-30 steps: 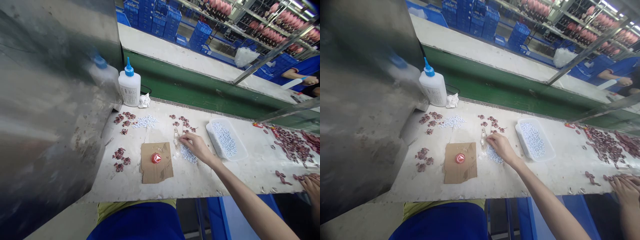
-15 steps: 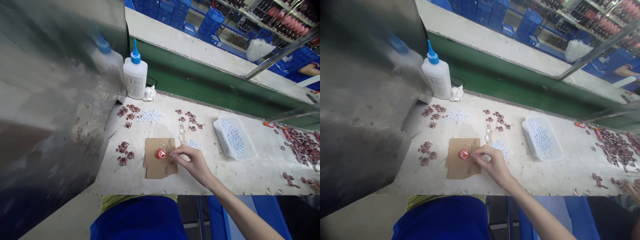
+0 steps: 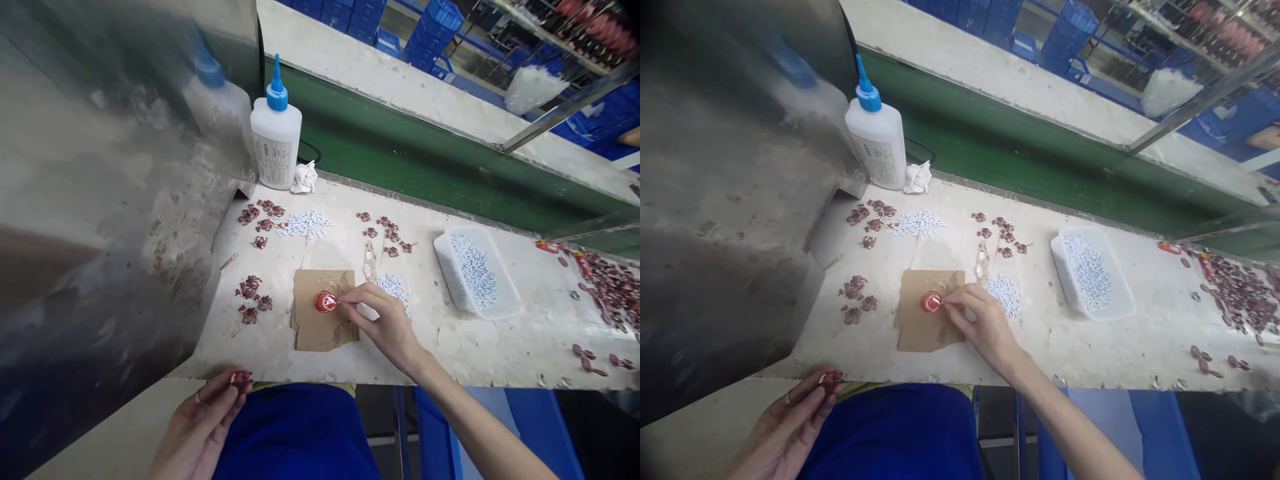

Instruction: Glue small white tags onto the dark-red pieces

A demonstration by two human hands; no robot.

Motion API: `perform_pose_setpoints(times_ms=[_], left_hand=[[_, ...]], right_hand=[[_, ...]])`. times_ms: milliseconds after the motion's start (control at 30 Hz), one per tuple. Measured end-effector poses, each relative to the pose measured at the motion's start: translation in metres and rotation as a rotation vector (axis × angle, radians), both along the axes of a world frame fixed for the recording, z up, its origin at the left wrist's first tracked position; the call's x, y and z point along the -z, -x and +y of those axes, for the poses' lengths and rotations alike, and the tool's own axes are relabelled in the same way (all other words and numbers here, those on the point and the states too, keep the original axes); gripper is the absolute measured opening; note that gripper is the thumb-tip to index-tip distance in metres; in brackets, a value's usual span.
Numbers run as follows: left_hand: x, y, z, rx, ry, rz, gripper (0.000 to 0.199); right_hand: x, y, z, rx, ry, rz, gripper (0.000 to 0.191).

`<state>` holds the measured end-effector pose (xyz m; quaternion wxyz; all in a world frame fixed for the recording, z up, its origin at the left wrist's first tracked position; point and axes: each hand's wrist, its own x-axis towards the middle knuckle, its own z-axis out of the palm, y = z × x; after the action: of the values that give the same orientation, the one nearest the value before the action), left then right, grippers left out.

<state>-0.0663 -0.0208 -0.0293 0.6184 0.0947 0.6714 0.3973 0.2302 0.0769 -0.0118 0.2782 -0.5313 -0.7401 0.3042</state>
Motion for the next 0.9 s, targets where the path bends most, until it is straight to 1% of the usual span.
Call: perform_pose_setpoints(times_ms=[67, 133, 233, 333, 500, 700, 800, 900], left_hand=[[-0.006, -0.013, 0.011, 0.005, 0.020, -0.128, 0.046], [-0.009, -0.022, 0.022, 0.015, 0.008, -0.195, 0.044], [-0.009, -0.030, 0.033, 0.041, -0.031, -0.216, 0.041], [-0.008, -0.036, 0.038, 0.082, -0.093, -0.199, 0.039], [-0.006, -0.043, 0.045, 0.172, -0.260, -0.072, 0.035], [-0.008, -0.050, 0.057, 0.314, -0.516, 0.135, 0.016], [-0.014, -0.055, 0.060, 0.355, -0.643, 0.233, 0.013], [-0.024, -0.059, 0.061, 0.425, -0.768, 0.352, 0.018]], right_hand=[[0.001, 0.000, 0.000, 0.003, -0.005, 0.001, 0.013], [0.001, 0.000, 0.000, 0.003, -0.007, 0.006, 0.013], [0.002, 0.000, 0.001, -0.007, 0.001, 0.009, 0.014], [0.001, 0.000, 0.001, -0.011, 0.002, 0.008, 0.015], [0.000, 0.001, 0.002, -0.008, -0.001, 0.020, 0.015], [0.001, 0.000, 0.003, 0.000, -0.008, 0.026, 0.016], [-0.007, 0.002, 0.001, 0.027, -0.012, 0.083, 0.017], [-0.024, 0.010, -0.006, 0.056, 0.018, 0.212, 0.018]])
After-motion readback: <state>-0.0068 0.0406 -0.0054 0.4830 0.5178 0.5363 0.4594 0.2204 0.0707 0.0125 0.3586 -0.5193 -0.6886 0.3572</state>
